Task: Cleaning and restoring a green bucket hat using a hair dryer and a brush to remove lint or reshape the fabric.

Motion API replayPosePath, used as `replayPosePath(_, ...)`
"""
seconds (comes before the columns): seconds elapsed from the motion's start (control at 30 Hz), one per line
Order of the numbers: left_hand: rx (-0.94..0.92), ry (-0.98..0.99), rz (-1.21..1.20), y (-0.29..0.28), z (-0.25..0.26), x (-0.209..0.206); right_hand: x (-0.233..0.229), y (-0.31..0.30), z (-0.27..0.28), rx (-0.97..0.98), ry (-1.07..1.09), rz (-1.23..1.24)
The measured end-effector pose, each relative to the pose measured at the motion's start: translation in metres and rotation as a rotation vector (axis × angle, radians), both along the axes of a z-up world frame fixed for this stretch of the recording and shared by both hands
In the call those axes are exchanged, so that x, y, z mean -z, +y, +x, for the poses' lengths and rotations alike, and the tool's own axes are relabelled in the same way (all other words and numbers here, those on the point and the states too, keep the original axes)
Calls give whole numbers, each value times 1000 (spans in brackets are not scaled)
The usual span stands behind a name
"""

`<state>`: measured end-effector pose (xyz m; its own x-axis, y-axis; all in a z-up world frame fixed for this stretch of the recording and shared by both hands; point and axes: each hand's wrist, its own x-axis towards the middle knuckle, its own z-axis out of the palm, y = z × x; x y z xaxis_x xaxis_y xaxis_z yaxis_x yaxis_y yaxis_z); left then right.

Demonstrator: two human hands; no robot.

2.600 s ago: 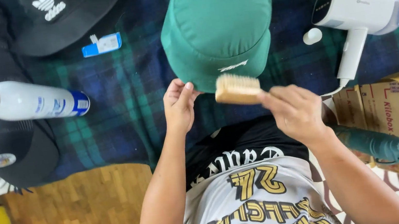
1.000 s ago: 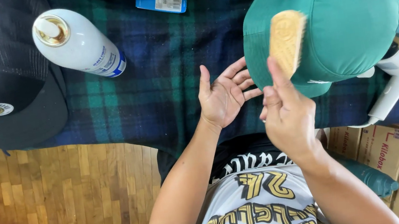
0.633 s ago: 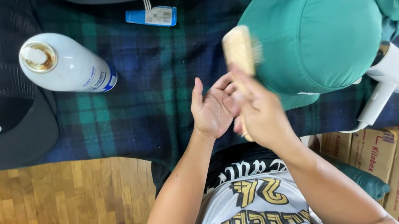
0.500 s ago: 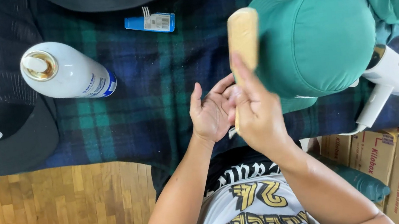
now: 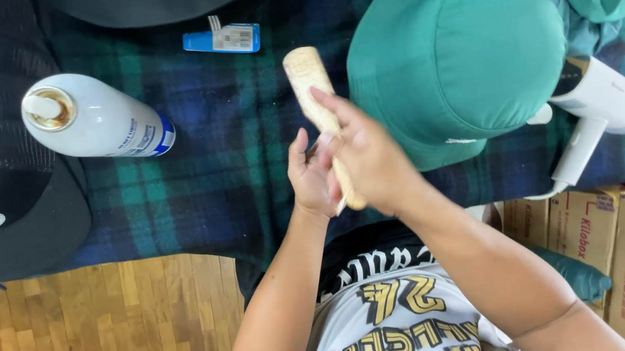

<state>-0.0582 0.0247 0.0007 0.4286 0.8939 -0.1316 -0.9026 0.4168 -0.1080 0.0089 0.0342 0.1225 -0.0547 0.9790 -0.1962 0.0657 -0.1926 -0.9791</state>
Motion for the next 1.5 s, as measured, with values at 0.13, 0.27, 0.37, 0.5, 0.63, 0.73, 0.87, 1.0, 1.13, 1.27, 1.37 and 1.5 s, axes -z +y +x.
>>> replayPosePath(0.13, 54, -20, 174, -3, 24, 81, -24, -42, 27, -306, 32, 25)
replayPosePath(0.27, 18, 347, 69, -20, 37, 98, -51, -76, 86, -170, -436, -37)
replayPosePath(0.37, 70, 614, 246, -16, 33, 35, -83, -88, 126, 97, -440, -79)
replayPosePath(0.5, 63, 754, 246, -17, 28, 12, -86, -72, 188, 188, -637, 126)
replayPosePath(0.63, 81, 823, 240, -17, 28, -1, -112, -32, 224, 344, -779, -99)
replayPosePath(0.73, 90, 824, 244, -19, 28, -2, -110, -30, 248, 309, -682, 63)
replayPosePath(0.87, 78, 844, 254, -17, 31, -1, -125, -34, 240, 5, -595, 112)
replayPosePath(1.0, 68, 832, 253, -18, 32, 1, -133, 1, 251, -39, -666, -141)
replayPosePath(1.13, 64, 841, 248, -18, 34, 1, -135, 35, 276, -32, -871, -194)
replayPosePath(1.27, 64, 840, 256, -16, 36, -1, -161, 49, 249, -196, -844, 275)
replayPosePath(1.37, 57, 833, 265, -16, 37, -3, -191, 56, 202, -401, -970, 316)
replayPosePath(1.5, 52, 863, 241, -17, 37, -2, -191, 91, 199, -565, -1191, -90)
